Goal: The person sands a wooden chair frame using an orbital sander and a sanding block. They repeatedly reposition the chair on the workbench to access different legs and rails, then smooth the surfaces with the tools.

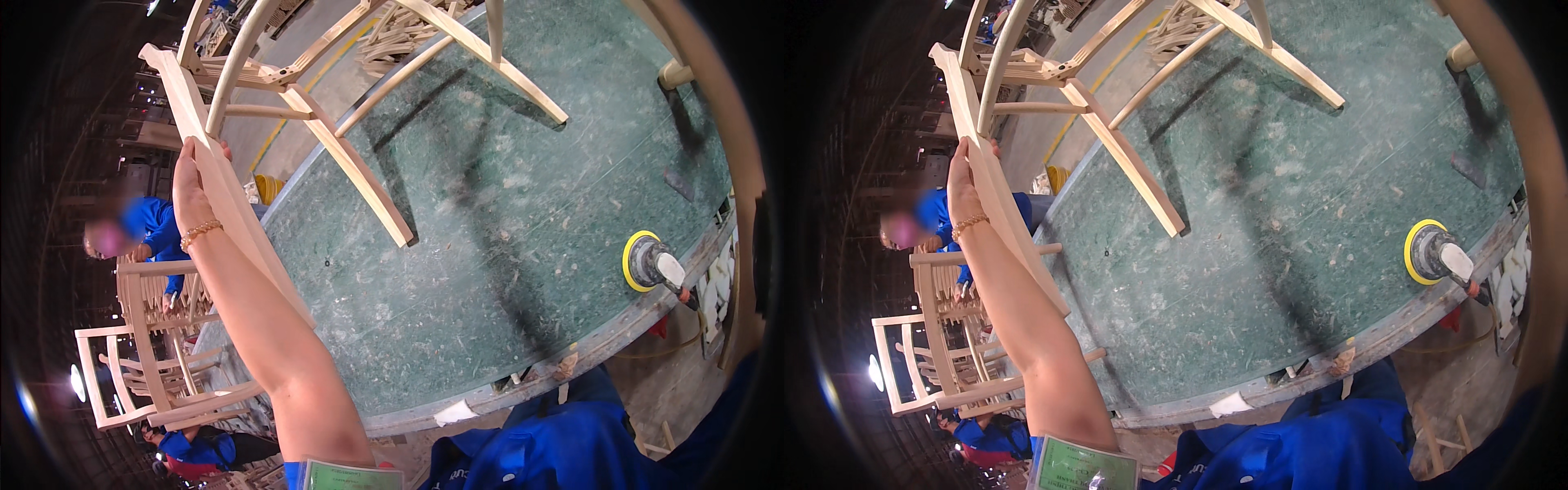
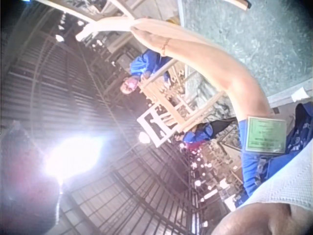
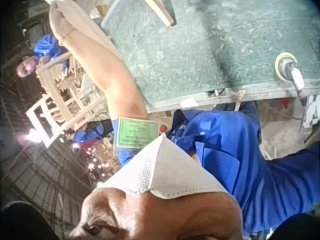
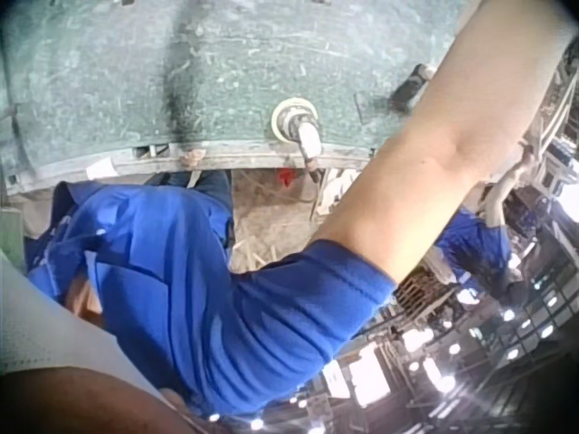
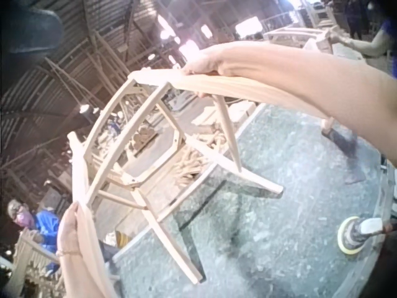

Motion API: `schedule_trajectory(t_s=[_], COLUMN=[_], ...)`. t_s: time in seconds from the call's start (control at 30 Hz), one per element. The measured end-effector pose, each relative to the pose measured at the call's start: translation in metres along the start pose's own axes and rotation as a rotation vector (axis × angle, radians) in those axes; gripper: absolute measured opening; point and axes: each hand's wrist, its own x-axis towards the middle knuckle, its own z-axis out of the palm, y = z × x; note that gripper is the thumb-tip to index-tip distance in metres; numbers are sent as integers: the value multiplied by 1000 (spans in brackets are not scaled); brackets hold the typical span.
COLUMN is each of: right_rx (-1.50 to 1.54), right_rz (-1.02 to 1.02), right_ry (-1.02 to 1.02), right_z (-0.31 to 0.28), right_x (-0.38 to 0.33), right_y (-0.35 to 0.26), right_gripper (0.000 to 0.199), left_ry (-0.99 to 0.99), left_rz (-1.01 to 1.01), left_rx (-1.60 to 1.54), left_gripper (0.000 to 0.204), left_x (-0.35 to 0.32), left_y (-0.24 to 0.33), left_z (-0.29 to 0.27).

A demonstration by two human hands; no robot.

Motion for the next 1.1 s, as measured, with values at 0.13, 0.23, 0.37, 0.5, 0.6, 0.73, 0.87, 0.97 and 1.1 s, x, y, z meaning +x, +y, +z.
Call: schedule_trajectory(t_s=[0.13,0.23,0.37,0.5,0.6,0.73,0.87,0.97,1.1], right_rx=[20,-14,2,0,4,17,14,25,18], right_rz=[-20,2,-3,-2,-7,-13,-23,-28,-40], right_ry=[-38,6,-2,25,38,21,49,42,80], right_z=[7,-10,-8,-18,-25,-20,-30,-30,-40], right_x=[5,-10,-14,-24,-33,-32,-46,-50,-67], right_y=[-2,2,-1,1,4,12,15,19,17], right_gripper=[50,51,51,51,51,51,52,52,52], left_ry=[83,98,183,195,206,211,200,235,278], left_rz=[19,44,60,118,132,154,202,220,245], left_rx=[-16,-77,-102,-141,-189,-217,-230,-204,-176], left_gripper=[45,48,51,50,49,46,45,43,41], left_x=[-26,-47,-84,-113,-130,-150,-166,-180,-193], left_y=[-7,-11,-13,-17,-20,-32,-36,-41,-39], left_z=[-15,6,3,10,12,2,9,7,17])
